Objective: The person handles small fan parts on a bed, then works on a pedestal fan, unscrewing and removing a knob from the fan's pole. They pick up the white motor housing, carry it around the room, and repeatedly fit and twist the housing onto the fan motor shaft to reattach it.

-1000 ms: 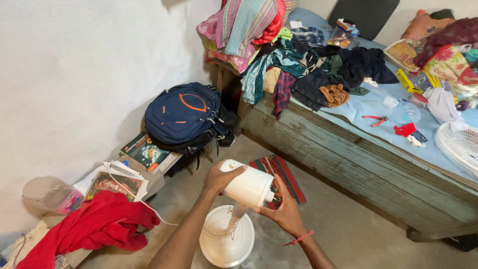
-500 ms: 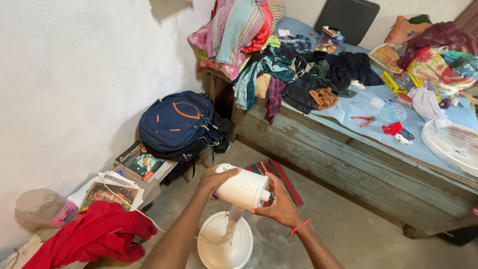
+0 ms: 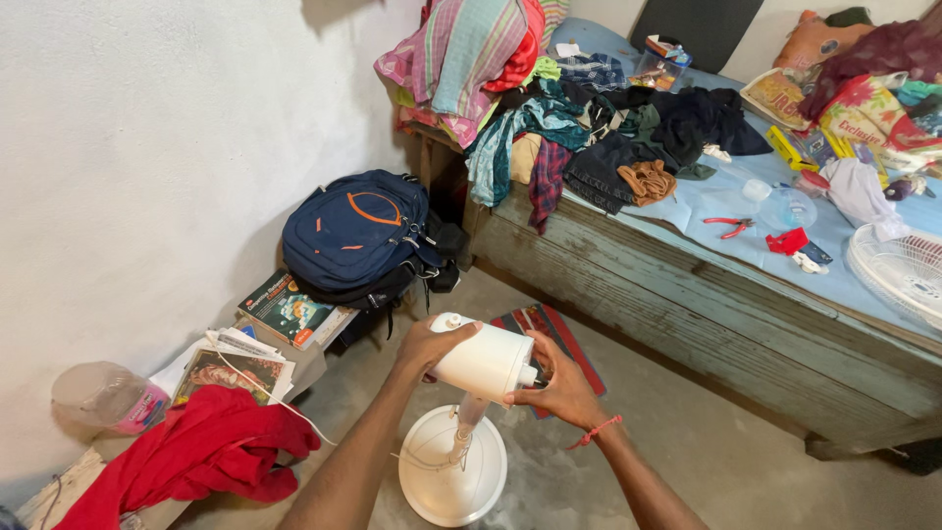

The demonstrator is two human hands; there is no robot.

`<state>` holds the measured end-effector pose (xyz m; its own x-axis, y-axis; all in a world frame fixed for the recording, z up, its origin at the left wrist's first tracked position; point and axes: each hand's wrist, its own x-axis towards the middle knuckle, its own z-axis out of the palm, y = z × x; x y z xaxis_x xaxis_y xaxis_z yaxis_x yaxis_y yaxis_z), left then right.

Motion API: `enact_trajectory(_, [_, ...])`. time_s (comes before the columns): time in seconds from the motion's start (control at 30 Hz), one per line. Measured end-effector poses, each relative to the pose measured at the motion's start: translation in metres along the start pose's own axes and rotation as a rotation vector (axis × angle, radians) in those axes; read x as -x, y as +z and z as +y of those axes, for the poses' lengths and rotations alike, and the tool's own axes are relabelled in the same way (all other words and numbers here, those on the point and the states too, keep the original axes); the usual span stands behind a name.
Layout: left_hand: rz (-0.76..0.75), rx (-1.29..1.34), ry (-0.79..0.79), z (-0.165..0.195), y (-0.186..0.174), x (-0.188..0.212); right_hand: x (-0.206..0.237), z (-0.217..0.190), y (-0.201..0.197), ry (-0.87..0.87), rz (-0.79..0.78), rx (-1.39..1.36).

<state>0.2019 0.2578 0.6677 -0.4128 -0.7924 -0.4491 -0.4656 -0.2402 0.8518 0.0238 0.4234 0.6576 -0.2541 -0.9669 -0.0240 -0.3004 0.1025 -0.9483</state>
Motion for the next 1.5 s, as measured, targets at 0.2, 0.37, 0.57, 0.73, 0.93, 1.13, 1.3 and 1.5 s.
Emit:
enact_trajectory(0.2, [-0.004,-0.012,0.027,-0.002,-0.001,-0.001,-0.002,-0.001,-0.004,0.046,-0.009,0.122])
enact_trajectory(0.37, [0.019,-0.005,0.064,-0.001,-0.002,-0.003,-0.007,-0.001,-0.002,0.021,-0.007,0.068])
enact_trajectory(0.57, [-0.072,0.075,0.05,-0.005,-0.001,-0.009,-0.005,0.002,-0.005,-0.005,-0.033,0.17])
enact_trajectory(0.73, [-0.094,0.086,0.028,-0.007,-0.003,-0.01,-0.006,0.004,-0.004,-0.07,-0.062,0.265])
enact_trajectory(0.93, [-0.06,0.069,0.024,-0.006,-0.006,-0.011,-0.009,0.003,-0.002,0.018,-0.015,0.488])
enact_trajectory(1.13, [-0.003,0.317,0.229,-0.04,0.004,-0.01,-0.01,0.015,-0.013,-0.067,-0.057,0.429])
enact_trajectory(1.3, [0.23,0.072,0.691,-0.083,0.034,0.024,-0.011,0.029,-0.013,-0.06,-0.03,0.393])
enact_trajectory(1.5, [0.383,-0.046,0.769,-0.082,0.058,0.046,-0.01,0.029,-0.017,-0.01,-0.043,0.305])
